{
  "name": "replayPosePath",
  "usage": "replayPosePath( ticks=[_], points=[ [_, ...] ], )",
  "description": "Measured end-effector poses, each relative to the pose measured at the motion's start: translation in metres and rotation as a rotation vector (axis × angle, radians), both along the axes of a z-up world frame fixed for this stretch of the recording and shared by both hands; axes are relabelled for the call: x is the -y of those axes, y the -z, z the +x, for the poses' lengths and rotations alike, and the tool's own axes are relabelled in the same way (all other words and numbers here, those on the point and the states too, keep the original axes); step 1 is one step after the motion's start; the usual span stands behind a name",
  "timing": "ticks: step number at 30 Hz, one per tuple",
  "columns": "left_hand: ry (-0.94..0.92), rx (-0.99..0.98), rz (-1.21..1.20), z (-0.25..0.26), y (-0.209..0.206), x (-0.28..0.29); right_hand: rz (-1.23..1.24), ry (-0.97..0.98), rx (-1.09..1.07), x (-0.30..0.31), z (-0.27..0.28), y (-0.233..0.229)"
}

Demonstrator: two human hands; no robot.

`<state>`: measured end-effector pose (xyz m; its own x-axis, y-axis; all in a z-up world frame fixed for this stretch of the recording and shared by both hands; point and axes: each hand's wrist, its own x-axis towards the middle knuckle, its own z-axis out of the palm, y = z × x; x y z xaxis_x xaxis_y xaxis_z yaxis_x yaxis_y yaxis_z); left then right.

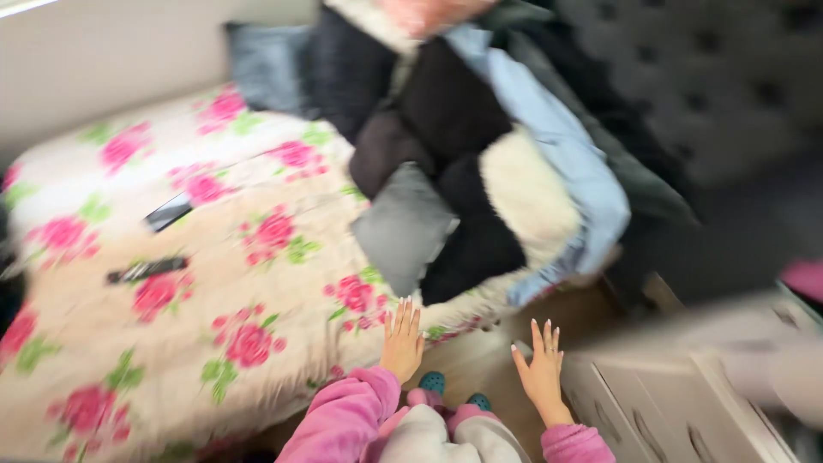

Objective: Organizing various items in a bedroom, including electronics on a bed and clothes in a closet drawer

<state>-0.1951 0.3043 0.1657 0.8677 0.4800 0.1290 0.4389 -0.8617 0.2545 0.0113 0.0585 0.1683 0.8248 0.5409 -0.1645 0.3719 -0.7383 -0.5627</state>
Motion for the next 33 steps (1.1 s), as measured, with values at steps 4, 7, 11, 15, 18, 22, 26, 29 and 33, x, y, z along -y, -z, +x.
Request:
replayPosePath(
  ticks=[4,7,11,15,18,22,26,29,33],
  points=[
    [-0.21,-0.009,0.039,-0.035,0.001,-0.009,0.009,-0.174,-0.01,-0.055,-0.001,0.001],
    [-0.337,0.013,0.024,-0.056,0.004,-0.007,-0.043,-0.303,-0.053,-0.085,-0.002,-0.008],
    [-0.528,-0.001,-0.061,-0.075,0.0,0.003,-0.111,-0.478,-0.038,-0.117,0.003,-0.007],
    [-0.698,0.062,-0.11,-0.086,-0.003,0.018,-0.116,-0.689,0.058,-0.152,0.015,0.001],
    [-0.797,0.063,0.036,-0.089,-0.005,0.035,-0.106,-0.805,0.074,-0.177,0.017,0.0],
    [-0.942,0.0,0.059,-0.098,-0.001,0.058,-0.089,-0.914,0.064,-0.2,0.013,0.011],
    [-1.097,-0.01,0.103,-0.115,0.012,0.079,-0.121,-1.044,0.141,-0.218,0.001,0.037],
    [-1.148,-0.052,0.154,-0.13,-0.001,0.081,-0.195,-1.138,0.11,-0.235,-0.038,0.009],
    [-1.141,0.011,0.086,-0.154,-0.008,0.033,-0.191,-1.233,0.152,-0.285,-0.101,-0.007]
  ],
)
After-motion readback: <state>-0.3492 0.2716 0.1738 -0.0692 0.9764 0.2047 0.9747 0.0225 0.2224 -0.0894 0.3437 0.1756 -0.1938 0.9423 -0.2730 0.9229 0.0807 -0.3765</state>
